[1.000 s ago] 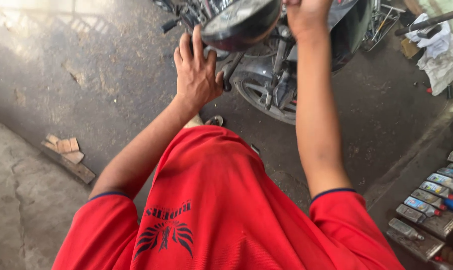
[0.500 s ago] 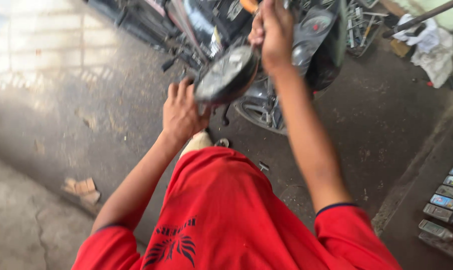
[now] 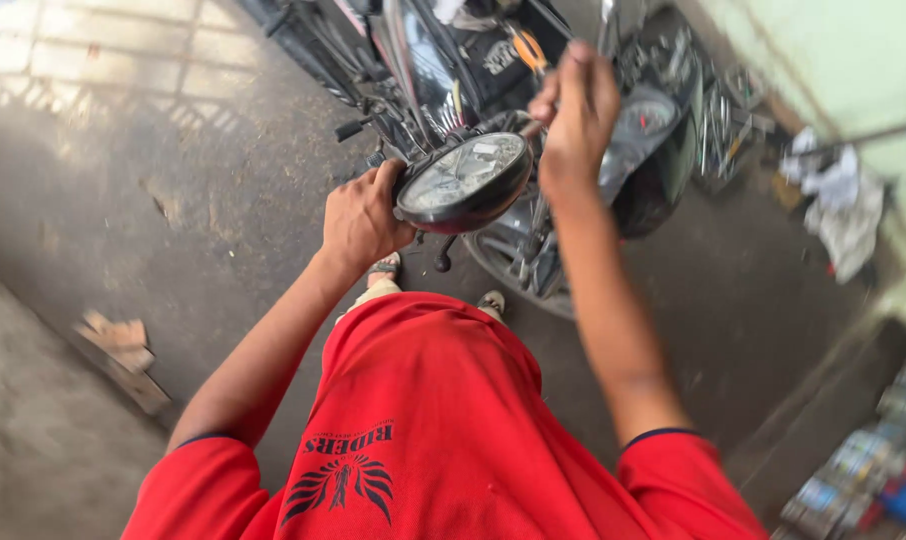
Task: The person uses a socket wrench with a long extension bar to loosen and tighten bolts on a motorcycle's handlebar and headlight area, repositioning the tool on different fasteners and steadying parts by hand. At the end they walk to a tray of tools and reach into it.
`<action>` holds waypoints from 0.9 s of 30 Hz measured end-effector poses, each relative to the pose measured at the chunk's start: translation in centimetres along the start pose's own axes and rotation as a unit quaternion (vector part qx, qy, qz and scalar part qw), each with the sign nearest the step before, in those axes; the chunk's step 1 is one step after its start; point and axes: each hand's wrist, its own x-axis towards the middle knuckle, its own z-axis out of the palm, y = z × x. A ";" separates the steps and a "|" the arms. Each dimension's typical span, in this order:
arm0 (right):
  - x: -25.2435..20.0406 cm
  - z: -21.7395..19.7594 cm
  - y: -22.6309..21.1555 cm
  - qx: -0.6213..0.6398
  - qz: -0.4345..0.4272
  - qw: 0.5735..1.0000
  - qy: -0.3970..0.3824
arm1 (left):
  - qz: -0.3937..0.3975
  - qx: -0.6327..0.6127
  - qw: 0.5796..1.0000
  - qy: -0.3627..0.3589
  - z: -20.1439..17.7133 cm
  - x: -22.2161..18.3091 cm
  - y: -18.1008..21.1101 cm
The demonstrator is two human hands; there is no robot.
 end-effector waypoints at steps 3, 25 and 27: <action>-0.2 0.8 1.2 -0.051 -0.135 0.966 0.213 | -0.017 -0.023 0.998 0.063 0.3 -0.2 0.8; 2.9 -4.8 -6.3 -0.108 -0.014 0.938 -0.329 | -0.168 0.110 0.965 0.169 2.7 0.0 4.9; 2.4 -2.8 -8.5 -0.288 -0.100 0.893 -0.331 | -0.150 0.129 0.959 0.203 2.3 -0.1 4.8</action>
